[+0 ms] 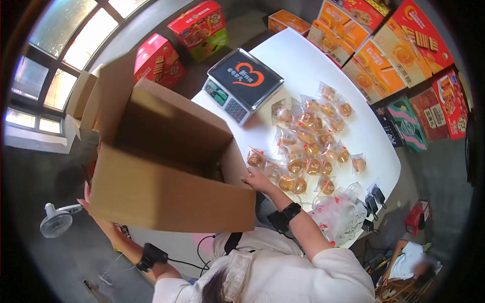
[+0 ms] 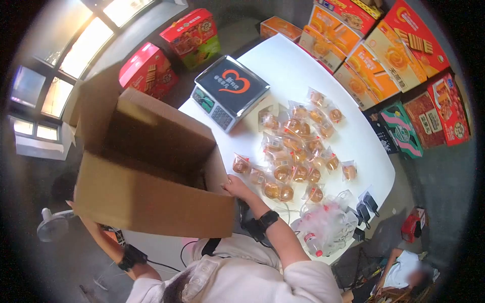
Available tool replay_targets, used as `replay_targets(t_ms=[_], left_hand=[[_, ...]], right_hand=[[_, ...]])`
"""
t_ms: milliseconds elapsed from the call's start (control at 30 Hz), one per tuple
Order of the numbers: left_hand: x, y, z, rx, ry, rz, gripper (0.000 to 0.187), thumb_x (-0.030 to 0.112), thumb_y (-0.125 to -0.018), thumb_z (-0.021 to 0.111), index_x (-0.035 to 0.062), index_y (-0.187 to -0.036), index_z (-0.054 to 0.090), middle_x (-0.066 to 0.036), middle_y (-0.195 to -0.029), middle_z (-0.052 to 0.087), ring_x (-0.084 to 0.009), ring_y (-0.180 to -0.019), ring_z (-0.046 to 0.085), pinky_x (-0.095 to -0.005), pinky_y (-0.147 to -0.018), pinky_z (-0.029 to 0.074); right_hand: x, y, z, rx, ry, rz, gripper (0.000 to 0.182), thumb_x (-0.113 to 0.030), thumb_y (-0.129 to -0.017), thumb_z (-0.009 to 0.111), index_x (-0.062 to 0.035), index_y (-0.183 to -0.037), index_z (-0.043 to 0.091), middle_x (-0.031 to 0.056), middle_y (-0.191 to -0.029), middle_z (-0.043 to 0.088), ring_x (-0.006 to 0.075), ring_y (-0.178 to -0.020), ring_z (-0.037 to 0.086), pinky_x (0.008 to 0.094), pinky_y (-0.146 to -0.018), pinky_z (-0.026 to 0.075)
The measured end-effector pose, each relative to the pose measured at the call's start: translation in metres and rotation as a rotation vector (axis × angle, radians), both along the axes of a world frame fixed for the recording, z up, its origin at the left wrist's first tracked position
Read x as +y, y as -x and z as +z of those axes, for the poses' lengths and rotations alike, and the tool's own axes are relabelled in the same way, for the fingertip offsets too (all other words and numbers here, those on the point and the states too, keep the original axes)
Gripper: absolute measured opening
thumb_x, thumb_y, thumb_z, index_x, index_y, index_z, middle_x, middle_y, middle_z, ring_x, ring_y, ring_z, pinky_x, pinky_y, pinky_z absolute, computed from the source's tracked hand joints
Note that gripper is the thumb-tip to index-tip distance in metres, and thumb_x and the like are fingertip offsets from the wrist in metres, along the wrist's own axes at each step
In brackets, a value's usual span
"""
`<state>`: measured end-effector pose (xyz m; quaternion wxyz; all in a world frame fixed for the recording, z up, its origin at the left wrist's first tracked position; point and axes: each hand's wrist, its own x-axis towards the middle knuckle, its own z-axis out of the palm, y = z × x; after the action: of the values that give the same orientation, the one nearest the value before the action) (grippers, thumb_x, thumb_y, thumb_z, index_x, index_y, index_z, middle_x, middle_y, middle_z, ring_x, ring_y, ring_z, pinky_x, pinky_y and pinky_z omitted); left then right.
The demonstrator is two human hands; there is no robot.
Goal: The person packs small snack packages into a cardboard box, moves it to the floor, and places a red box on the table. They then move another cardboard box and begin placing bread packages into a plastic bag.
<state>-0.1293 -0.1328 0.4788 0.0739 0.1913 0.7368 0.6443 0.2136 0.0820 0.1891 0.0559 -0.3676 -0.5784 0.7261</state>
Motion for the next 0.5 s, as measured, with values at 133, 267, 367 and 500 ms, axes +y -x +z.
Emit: replay_targets(t_ms=[133, 267, 367, 500], left_hand=[[-0.112, 0.026, -0.067, 0.324, 0.425, 0.001, 0.069, 0.054, -0.091, 0.016, -0.0008, -0.126, 0.038, -0.011, -0.127, 0.044, -0.0227, -0.112, 0.045, -0.0354, -0.103, 0.025], [-0.12, 0.016, -0.086, -0.305, -0.099, 0.486, 0.065, 0.055, -0.09, 0.019, 0.0061, -0.128, 0.038, -0.01, -0.125, 0.047, -0.0214, -0.11, 0.049, -0.0367, -0.091, 0.042], [-0.17, 0.029, -0.113, -0.479, -0.131, 0.441, 0.065, 0.057, -0.088, 0.023, 0.0096, -0.129, 0.037, -0.01, -0.13, 0.041, -0.0218, -0.117, 0.043, -0.0466, -0.096, 0.033], [-0.156, 0.02, -0.144, -0.548, 0.398, 0.864, 0.078, 0.06, -0.078, 0.045, 0.0028, -0.13, 0.032, -0.011, -0.132, 0.039, -0.0288, -0.124, 0.033, -0.0551, -0.096, 0.025]], right_hand=[[-0.017, 0.034, 0.003, -0.026, -0.336, -0.042, 0.034, -0.02, -0.078, 0.054, 0.0053, -0.1, 0.05, 0.0264, -0.086, 0.058, 0.0381, -0.082, 0.057, 0.0407, -0.071, 0.045], [-0.042, 0.074, -0.009, -0.149, -0.438, 0.012, 0.035, -0.02, -0.08, 0.049, 0.0052, -0.104, 0.044, 0.0302, -0.086, 0.056, 0.0451, -0.081, 0.054, 0.0488, -0.07, 0.043], [-0.054, 0.107, 0.004, -0.249, -0.445, 0.027, 0.031, -0.019, -0.079, 0.048, 0.0042, -0.099, 0.043, 0.03, -0.078, 0.056, 0.0452, -0.075, 0.055, 0.0508, -0.066, 0.044], [-0.079, 0.169, -0.013, -0.385, -0.388, 0.149, 0.03, -0.022, -0.078, 0.049, 0.0026, -0.095, 0.045, 0.0277, -0.076, 0.057, 0.0431, -0.073, 0.057, 0.0509, -0.064, 0.045]])
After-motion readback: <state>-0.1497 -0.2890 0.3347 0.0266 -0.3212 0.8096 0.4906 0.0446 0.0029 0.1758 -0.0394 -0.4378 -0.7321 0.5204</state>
